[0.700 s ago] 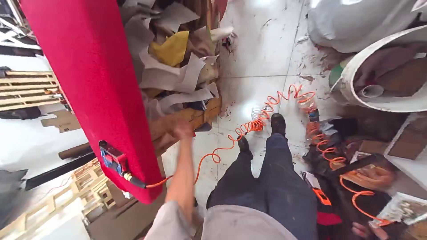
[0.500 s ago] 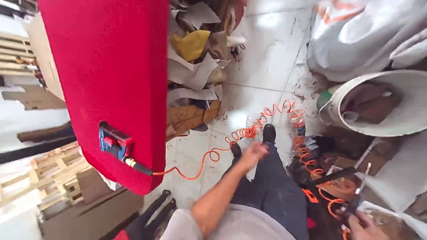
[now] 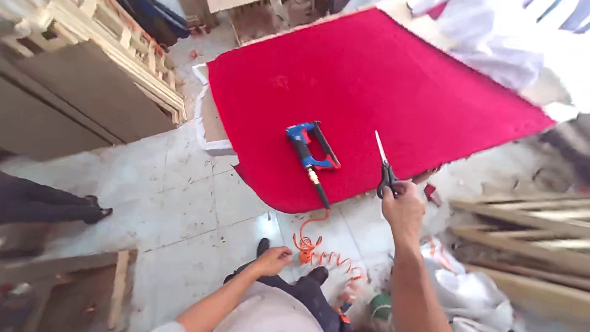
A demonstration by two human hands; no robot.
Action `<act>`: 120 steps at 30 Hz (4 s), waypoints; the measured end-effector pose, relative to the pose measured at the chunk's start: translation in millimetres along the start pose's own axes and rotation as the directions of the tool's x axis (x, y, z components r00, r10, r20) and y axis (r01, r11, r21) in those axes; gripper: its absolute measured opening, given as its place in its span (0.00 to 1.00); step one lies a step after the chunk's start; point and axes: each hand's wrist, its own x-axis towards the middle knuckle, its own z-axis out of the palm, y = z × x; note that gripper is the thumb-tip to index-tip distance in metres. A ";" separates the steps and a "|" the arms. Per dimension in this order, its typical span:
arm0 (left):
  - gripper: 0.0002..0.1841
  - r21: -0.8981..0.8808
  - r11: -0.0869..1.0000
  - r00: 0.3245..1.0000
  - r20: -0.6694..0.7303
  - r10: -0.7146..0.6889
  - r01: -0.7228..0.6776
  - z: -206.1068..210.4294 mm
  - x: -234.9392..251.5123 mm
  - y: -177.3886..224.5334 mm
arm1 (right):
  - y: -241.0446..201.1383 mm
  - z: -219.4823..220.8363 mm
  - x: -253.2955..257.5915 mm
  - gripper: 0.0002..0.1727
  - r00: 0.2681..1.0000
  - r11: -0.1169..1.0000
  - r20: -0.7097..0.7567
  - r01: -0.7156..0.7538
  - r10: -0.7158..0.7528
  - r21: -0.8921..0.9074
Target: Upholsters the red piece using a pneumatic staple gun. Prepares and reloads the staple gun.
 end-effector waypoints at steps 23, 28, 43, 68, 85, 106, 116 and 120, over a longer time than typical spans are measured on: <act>0.19 0.901 0.050 0.432 0.157 0.888 -0.431 -553.6 67.8 32.2 | -233.5 204.3 -8.7 0.43 0.996 0.933 -0.084 -0.066 0.038 -0.353; 0.13 0.767 -0.069 0.295 0.326 0.898 -0.638 -583.2 99.2 36.3 | -334.5 257.8 -20.1 0.38 0.998 0.964 0.000 0.062 -0.064 -0.258; 0.14 0.366 -0.267 -0.003 0.584 0.812 -0.891 -610.2 130.6 53.9 | -465.2 430.2 -52.6 0.13 0.911 0.956 -0.402 -0.028 -0.096 -0.292; 0.13 0.316 -0.238 -0.043 0.519 0.854 -0.918 -602.8 136.1 48.1 | -467.9 422.7 -53.2 0.11 0.903 0.991 -0.426 0.005 -0.063 -0.135; 0.12 0.262 -0.253 -0.039 0.617 0.786 -0.931 -604.5 134.7 48.4 | -277.2 181.7 39.9 0.44 0.922 0.823 0.178 -0.203 0.342 -0.531; 0.17 0.274 -0.263 0.009 0.708 0.706 -0.925 -612.5 121.9 34.8 | -510.5 279.1 -110.5 0.11 0.633 0.626 0.108 -0.774 0.766 0.100; 0.20 0.253 -0.246 0.013 0.721 0.693 -0.936 -623.0 120.3 22.2 | -570.2 334.4 -105.9 0.12 0.599 0.602 0.154 -0.798 0.786 0.031; 0.18 0.227 -0.227 0.000 0.708 0.706 -0.947 -641.8 119.1 18.7 | -598.3 340.4 -114.6 0.13 0.531 0.529 0.071 -0.847 0.844 0.046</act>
